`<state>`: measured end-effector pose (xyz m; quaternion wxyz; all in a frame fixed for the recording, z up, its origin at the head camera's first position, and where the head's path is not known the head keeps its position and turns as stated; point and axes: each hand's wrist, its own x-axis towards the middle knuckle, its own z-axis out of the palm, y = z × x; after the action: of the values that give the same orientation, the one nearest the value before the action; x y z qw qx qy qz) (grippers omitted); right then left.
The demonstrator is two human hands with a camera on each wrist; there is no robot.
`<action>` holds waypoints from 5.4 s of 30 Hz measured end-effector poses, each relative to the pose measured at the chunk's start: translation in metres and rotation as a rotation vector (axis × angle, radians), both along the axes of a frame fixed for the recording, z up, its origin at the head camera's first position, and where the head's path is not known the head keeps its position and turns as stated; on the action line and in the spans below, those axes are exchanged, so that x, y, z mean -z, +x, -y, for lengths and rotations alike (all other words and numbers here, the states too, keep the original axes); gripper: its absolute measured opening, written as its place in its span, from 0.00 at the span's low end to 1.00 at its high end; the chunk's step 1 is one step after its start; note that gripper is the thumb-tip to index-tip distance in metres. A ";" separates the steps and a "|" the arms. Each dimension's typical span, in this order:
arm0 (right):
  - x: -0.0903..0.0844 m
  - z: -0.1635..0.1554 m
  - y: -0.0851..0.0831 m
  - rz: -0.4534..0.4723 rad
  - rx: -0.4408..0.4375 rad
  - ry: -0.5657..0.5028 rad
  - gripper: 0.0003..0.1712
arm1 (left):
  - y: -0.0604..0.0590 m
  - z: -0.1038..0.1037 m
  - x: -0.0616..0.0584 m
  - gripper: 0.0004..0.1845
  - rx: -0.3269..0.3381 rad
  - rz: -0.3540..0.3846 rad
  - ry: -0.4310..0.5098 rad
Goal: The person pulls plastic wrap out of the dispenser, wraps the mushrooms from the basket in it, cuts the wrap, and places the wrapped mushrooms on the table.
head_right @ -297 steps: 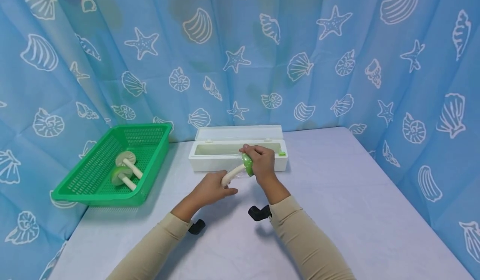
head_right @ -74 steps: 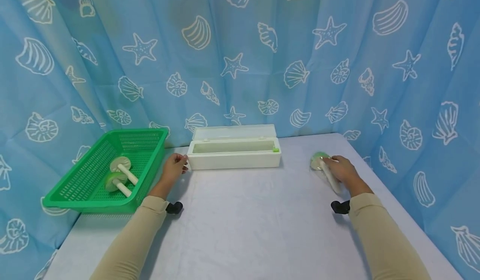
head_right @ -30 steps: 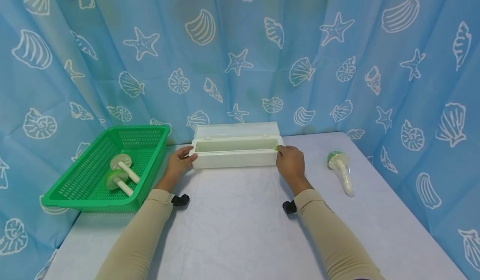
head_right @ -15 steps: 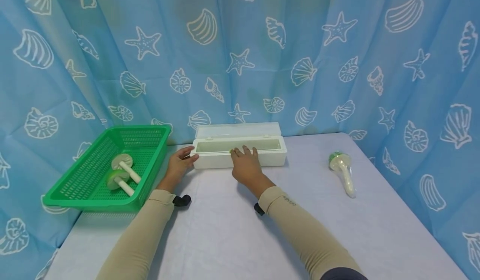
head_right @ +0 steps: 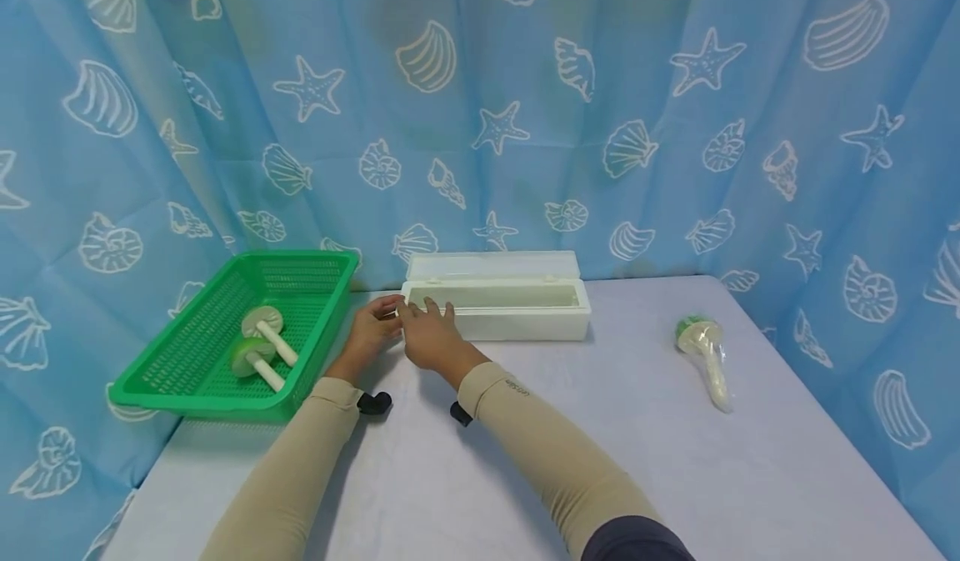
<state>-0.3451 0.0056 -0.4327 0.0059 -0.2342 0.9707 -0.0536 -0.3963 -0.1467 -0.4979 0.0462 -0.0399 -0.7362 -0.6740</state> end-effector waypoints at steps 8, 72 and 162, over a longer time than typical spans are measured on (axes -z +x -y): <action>0.002 -0.030 0.001 -0.051 -0.081 -0.039 0.38 | 0.002 -0.003 -0.014 0.24 0.018 0.028 -0.126; -0.016 -0.235 -0.058 0.176 0.095 -0.232 0.19 | -0.024 -0.032 -0.065 0.11 0.324 -0.456 -1.280; -0.089 -0.241 0.003 -0.645 -0.100 -0.201 0.14 | 0.014 -0.016 -0.153 0.08 0.132 -0.912 -1.275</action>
<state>-0.3425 0.2466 -0.3433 -0.3219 -0.2858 0.8998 -0.0717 -0.3827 -0.1311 -0.3451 0.2718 -0.3748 -0.8855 -0.0402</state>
